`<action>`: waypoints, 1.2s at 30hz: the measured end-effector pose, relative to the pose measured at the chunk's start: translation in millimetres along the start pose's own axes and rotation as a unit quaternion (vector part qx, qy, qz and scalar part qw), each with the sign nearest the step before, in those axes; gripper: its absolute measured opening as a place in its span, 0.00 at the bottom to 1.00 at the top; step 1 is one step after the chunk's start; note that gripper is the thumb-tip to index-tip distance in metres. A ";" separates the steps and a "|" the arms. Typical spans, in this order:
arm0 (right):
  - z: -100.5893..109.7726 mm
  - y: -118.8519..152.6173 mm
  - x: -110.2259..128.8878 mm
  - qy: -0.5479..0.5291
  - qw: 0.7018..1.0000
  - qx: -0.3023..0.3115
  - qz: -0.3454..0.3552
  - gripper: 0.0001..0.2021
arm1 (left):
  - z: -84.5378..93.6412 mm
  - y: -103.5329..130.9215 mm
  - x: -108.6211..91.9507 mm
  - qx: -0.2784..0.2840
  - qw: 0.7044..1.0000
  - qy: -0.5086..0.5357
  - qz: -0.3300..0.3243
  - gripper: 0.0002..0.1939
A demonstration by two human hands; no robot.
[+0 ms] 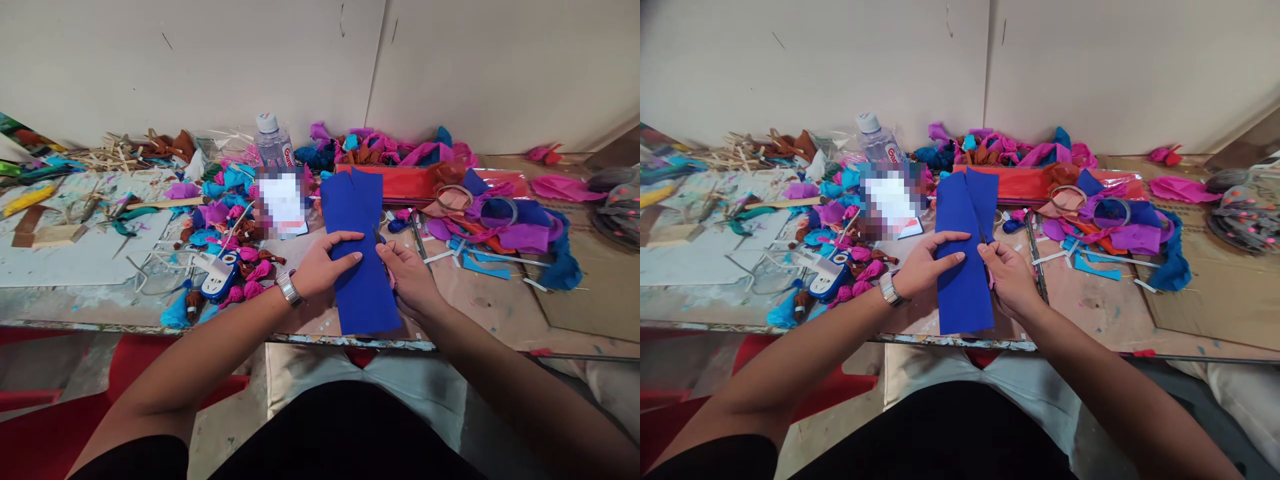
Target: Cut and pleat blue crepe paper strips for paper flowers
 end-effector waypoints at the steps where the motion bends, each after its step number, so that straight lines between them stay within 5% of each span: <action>1: 0.2 -0.2 -0.2 0.001 1.000 0.001 0.001 0.25 | -0.2 -0.1 0.1 0.001 1.000 0.002 0.001 0.22; 27: -1.7 0.2 -0.3 -0.004 1.000 0.006 0.007 0.26 | -0.2 0.3 -1.2 -0.004 1.000 -0.017 -0.013 0.21; 36: 1.4 -0.3 -2.5 0.014 1.000 0.016 0.006 0.26 | 3.5 -4.4 10.1 -0.076 0.994 0.076 0.002 0.25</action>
Point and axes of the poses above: each hand's wrist, its own y-axis away from the middle knuckle, its own z-axis out of the back of the hand, x = y × z, the point moved 2 cm from there along -y, towards the middle knuckle, and after that the axes turned 14 degrees about -z, right-handed, at the moved point
